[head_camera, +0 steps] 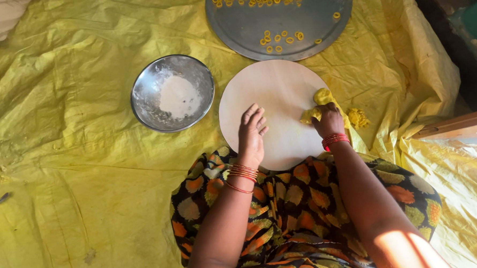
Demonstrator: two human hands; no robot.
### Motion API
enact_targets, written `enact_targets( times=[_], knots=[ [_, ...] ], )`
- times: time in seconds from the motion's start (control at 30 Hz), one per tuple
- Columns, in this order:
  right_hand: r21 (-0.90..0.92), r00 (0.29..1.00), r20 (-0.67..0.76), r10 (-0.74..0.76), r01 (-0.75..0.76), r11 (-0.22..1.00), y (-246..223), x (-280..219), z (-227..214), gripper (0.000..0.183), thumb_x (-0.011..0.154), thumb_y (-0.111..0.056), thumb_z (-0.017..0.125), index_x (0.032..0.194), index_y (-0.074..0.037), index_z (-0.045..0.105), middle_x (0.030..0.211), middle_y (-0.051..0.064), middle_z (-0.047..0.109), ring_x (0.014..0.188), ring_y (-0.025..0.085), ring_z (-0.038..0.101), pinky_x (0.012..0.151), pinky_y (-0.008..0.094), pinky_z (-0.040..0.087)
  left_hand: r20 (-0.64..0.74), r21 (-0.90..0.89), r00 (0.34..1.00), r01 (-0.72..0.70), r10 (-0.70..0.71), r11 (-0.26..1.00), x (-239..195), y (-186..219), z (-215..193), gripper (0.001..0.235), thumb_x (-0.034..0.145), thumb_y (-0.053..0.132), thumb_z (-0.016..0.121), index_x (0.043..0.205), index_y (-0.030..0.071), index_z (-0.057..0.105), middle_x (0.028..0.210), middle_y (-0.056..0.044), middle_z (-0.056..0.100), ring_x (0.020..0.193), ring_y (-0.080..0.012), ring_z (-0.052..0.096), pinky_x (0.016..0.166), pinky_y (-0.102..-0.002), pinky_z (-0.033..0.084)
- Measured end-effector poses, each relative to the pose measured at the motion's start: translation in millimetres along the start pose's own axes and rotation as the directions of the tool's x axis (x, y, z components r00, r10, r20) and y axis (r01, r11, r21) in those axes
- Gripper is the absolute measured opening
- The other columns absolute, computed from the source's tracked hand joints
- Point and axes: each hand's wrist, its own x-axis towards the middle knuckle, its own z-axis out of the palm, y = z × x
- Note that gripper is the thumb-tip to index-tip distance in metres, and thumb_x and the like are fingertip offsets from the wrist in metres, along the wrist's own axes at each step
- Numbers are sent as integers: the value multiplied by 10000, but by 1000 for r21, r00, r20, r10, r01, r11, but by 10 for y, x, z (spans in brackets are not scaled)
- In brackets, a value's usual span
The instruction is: The person rolls small pieces of yellow dough into thin ropes and forms them into rings, placing the finished rings onto a metal tray. The person works by hand on a wooden board over a yellow tarp, with a bowl of white powder nearby.
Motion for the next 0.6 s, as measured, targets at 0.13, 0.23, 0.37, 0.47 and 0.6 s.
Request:
enact_targets(
  times=[0.13,0.23,0.37,0.47,0.6],
  knots=[
    [46,999,-34,3,-1,999,36,-18,49,419,777,-233,812,1162,-83,737,1185,167,695,1031,345,685,894,444,570,32,113,999,-20,17,993,-88,-41,91,475,927,321,684,1350,123,597,1312,-60,606,1175,-209,542,968,-359,452],
    [152,993,-109,38,-21,988,69,12,22,424,726,-276,853,1086,-69,761,1028,158,754,887,336,718,816,438,580,87,215,996,-45,26,975,-97,-105,114,447,949,338,662,1331,112,612,1287,-63,641,1155,-188,577,954,-335,467],
    [297,985,32,169,-171,939,80,81,-209,307,800,-259,811,1022,-48,783,882,126,783,772,237,742,772,356,593,161,369,986,-92,34,925,2,-309,110,501,938,364,667,1351,86,605,1373,-90,647,1249,-198,596,1009,-353,468],
    [489,952,279,124,-252,835,9,83,-490,277,845,-188,776,1035,14,765,835,129,778,730,188,741,724,328,597,187,425,980,-139,63,894,120,-504,126,626,895,377,720,1420,78,556,1447,-166,586,1299,-263,580,1055,-402,476],
    [766,897,440,-36,-354,537,-173,-18,-745,285,864,-85,748,1086,89,711,902,137,760,793,192,738,751,316,616,194,469,981,-70,-26,881,236,-666,124,888,866,364,805,1591,139,344,1577,-214,379,1366,-306,441,1109,-460,425]
  ],
)
